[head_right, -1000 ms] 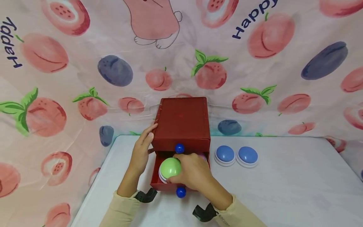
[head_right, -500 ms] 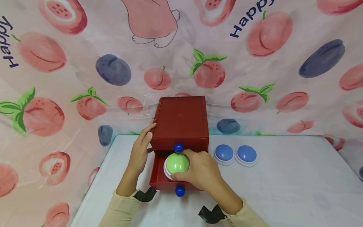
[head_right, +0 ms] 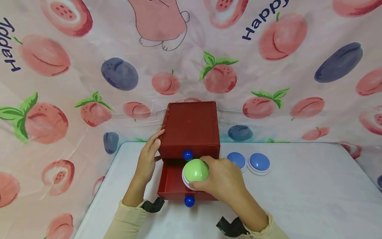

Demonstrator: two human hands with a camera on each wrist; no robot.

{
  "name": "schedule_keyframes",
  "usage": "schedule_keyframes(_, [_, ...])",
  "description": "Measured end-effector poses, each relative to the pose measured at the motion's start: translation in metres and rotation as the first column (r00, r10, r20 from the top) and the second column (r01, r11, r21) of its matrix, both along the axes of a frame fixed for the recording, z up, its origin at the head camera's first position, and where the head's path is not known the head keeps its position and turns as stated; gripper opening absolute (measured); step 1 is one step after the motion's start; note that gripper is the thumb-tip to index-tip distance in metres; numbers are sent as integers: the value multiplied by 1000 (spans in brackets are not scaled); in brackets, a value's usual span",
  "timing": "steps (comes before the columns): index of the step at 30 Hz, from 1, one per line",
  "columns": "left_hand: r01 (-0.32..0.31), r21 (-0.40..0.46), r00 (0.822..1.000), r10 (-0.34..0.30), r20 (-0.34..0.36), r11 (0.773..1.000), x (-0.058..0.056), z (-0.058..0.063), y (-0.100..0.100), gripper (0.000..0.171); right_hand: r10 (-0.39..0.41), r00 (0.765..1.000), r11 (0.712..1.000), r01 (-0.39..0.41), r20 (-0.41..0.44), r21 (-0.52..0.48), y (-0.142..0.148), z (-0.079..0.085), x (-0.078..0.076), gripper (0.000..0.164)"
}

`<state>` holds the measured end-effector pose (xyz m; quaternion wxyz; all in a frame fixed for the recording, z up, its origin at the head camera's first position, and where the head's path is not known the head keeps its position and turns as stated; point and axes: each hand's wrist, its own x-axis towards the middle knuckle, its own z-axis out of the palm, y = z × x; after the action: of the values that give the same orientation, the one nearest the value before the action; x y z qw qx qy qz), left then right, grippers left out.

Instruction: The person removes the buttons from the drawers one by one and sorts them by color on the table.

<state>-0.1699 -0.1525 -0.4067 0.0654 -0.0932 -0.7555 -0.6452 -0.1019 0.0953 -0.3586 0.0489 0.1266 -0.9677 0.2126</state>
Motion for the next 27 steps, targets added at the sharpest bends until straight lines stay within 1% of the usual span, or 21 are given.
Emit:
schedule_keyframes(8, [-3, -10, 1000, 3, -1, 1000, 0, 0, 1, 41, -7, 1000, 999, 7, -20, -38, 28, 11, 3, 79])
schedule_keyframes(15, [-5, -22, 1000, 5, -4, 1000, 0, 1, 0, 41, -21, 1000, 999, 21, -3, -39, 52, 13, 5, 76])
schedule_keyframes(21, [-10, -24, 1000, 10, -1, 1000, 1, 1, -1, 41, -46, 999, 999, 46, -23, -18, 69, 12, 6, 78])
schedule_keyframes(25, [-5, -16, 1000, 5, 3, 1000, 1, 1, 0, 41, -67, 997, 998, 67, -50, -5, 86, 7, 6, 77])
schedule_keyframes(27, [0, -11, 1000, 0, 5, 1000, 1, 2, 0, 41, -86, 995, 996, 86, -41, 1, 94, 3, 5, 80])
